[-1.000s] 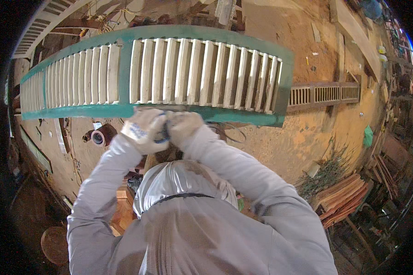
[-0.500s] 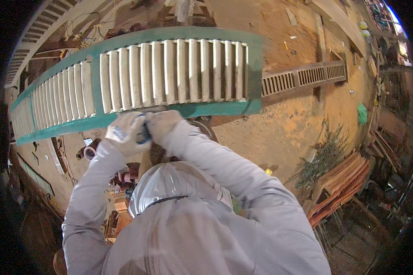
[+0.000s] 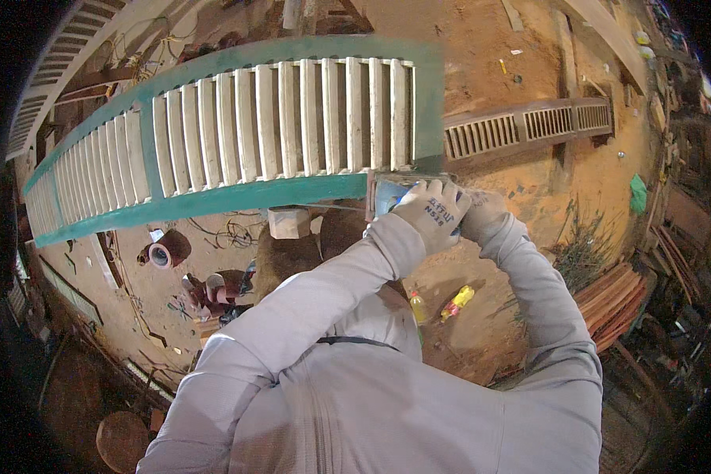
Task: The person sands a green-framed wooden slatted panel using a handheld electric sander. They move the sander along the slats and edges, then flip the panel to continue sanding the opposite side. A second person is visible in the background working on a similar panel.
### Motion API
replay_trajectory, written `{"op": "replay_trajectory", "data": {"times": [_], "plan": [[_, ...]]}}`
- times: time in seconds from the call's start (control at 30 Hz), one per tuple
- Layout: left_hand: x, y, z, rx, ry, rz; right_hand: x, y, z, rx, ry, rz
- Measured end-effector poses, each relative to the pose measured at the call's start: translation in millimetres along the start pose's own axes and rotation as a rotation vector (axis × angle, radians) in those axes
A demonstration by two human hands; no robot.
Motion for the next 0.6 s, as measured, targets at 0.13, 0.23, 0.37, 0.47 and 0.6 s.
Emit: {"op": "replay_trajectory", "data": {"times": [0.13, 0.23, 0.37, 0.47, 0.6], "plan": [[42.9, 4.9, 32.9, 0.031, 0.031, -0.041, -21.1, 8.6, 47.1, -0.027, 0.066, -0.087], [103.4, 12.6, 77.1, 0.024, 0.048, -0.070, -47.1, 24.9, 115.9, -0.077, 0.168, -0.199], [212.3, 34.2, 142.1, 0.017, 0.141, -0.114, -90.6, 53.9, 232.2, -0.109, 0.252, -0.147], [296.4, 51.4, 186.9, -0.058, 0.183, -0.229, -114.7, 81.4, 321.3, -0.168, 0.346, -0.152], [401.2, 73.5, 236.3, -0.135, 0.167, -0.337, -142.0, 111.2, 439.6, -0.100, 0.501, -0.222]]}}
Point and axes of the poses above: each hand's wrist, its own x-axis away from the middle knuckle, its own y-axis out of the back of the hand, z = x × y, the point moved 10 cm from there along -x, towards the middle knuckle, and after that the axes turned 12 degrees about z, right-handed, at the moved point
